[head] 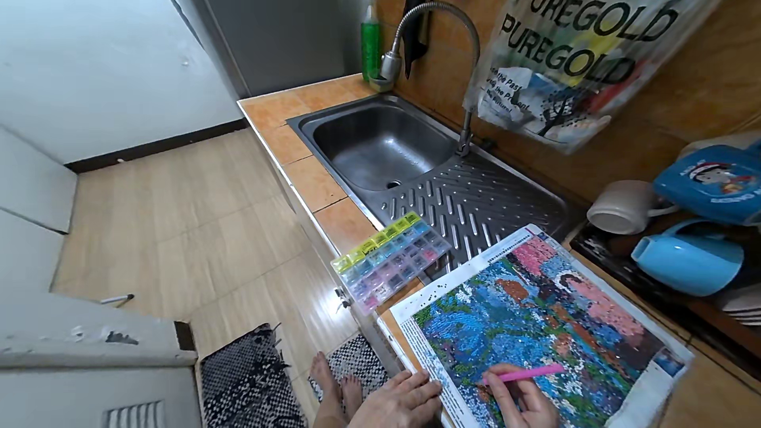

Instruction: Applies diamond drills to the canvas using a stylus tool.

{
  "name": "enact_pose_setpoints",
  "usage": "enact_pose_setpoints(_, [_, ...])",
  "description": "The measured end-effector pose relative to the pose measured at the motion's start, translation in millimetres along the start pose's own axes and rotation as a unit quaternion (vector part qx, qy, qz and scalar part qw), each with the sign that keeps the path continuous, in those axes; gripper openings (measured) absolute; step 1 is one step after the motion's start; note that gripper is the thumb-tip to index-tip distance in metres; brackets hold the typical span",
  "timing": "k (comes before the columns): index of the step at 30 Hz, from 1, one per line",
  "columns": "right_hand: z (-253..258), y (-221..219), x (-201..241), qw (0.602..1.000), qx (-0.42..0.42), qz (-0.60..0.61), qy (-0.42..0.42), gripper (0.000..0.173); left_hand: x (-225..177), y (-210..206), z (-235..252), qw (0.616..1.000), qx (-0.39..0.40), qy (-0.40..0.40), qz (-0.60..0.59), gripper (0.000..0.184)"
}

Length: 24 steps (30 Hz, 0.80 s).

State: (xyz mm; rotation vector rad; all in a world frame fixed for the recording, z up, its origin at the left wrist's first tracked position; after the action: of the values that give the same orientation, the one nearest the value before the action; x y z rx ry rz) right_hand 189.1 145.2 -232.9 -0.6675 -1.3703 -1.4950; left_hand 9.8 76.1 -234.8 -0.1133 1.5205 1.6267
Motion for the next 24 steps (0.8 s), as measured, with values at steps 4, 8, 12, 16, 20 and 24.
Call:
enact_pose_setpoints(4, [0.3,-0.2,-0.1,1.000,0.002,-0.004,0.003,0.019,0.1,0.7,-0.3,1.000,-0.009,-0.004,0.005,0.032])
enact_pose_setpoints(8, [0.6,0.1,-0.7,1.000,0.004,-0.011,0.008,0.018,-0.1,1.1,-0.5,1.000,-0.008,-0.001,0.002,0.032])
enact_pose_setpoints(12, [0.4,-0.4,0.4,1.000,0.003,-0.023,0.014,0.018,0.5,-0.1,-0.1,1.000,-0.002,0.005,-0.013,0.032])
enact_pose_setpoints(16, [0.3,-1.6,0.7,0.999,0.006,-0.028,0.016,0.018,0.8,-0.1,-0.2,1.000,0.000,0.009,-0.016,0.032])
enact_pose_setpoints(20, [0.4,-2.2,1.3,0.999,0.005,-0.031,0.016,0.018,0.7,-0.2,-0.8,1.000,-0.003,0.008,-0.009,0.032])
enact_pose_setpoints(24, [0.6,-1.8,1.6,1.000,0.003,-0.025,0.015,0.018,0.4,0.0,-0.7,1.000,-0.001,0.009,-0.010,0.032])
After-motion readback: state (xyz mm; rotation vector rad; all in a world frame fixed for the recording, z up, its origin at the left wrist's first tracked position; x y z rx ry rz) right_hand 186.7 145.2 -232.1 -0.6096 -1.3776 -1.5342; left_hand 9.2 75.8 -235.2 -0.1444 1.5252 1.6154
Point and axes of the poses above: each hand's wrist, its own z-axis towards the middle knuckle, its own y-axis out of the back of the hand, x = y × z, the point moved 7 cm from there along z, towards the middle knuckle, and after that the axes turned 2 degrees about x, right-handed, at the moved point
